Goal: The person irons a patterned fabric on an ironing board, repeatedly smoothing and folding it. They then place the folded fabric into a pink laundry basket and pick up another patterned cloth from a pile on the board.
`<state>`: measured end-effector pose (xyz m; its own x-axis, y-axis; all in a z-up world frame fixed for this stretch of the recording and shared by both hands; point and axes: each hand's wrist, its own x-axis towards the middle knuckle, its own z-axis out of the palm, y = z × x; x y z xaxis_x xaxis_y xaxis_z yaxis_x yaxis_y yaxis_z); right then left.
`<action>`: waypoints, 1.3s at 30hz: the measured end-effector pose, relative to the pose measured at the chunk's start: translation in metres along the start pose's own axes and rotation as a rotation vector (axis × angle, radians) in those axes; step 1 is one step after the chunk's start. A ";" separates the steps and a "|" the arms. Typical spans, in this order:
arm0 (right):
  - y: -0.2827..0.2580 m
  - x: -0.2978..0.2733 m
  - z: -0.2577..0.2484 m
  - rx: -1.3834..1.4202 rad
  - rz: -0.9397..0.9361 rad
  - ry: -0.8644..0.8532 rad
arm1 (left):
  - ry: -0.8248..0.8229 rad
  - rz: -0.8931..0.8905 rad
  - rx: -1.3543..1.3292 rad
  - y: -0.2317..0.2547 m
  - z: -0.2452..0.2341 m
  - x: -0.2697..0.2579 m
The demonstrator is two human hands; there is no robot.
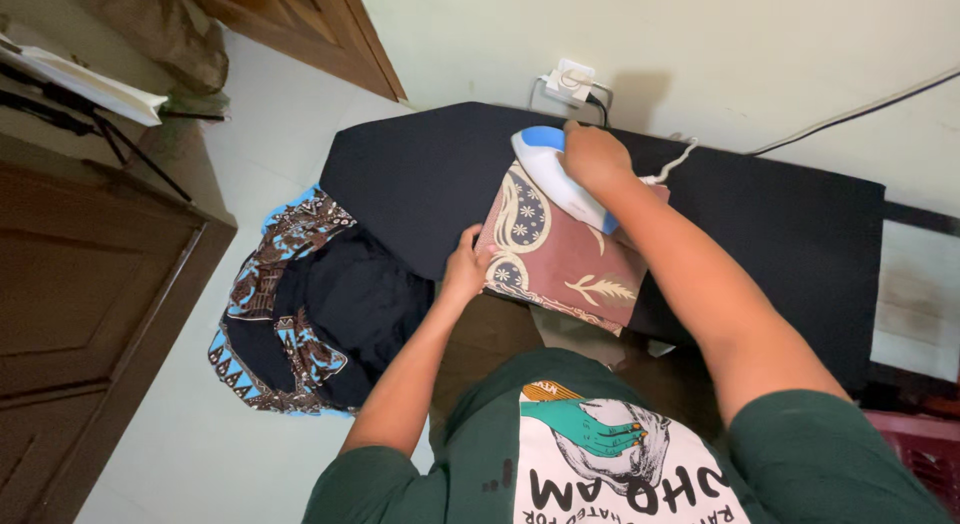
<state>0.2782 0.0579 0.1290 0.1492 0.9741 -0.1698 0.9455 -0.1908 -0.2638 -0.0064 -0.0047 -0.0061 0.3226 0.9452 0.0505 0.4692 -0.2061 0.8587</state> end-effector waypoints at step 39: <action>0.004 -0.217 0.013 -0.062 -0.134 -0.112 | -0.222 -0.137 -0.198 -0.023 -0.039 -0.043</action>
<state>0.2457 -0.1556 0.1529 -0.0090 0.9700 -0.2431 0.9713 -0.0493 -0.2326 -0.0636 -0.0302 -0.0082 0.4489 0.8779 -0.1665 0.3590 -0.0065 0.9333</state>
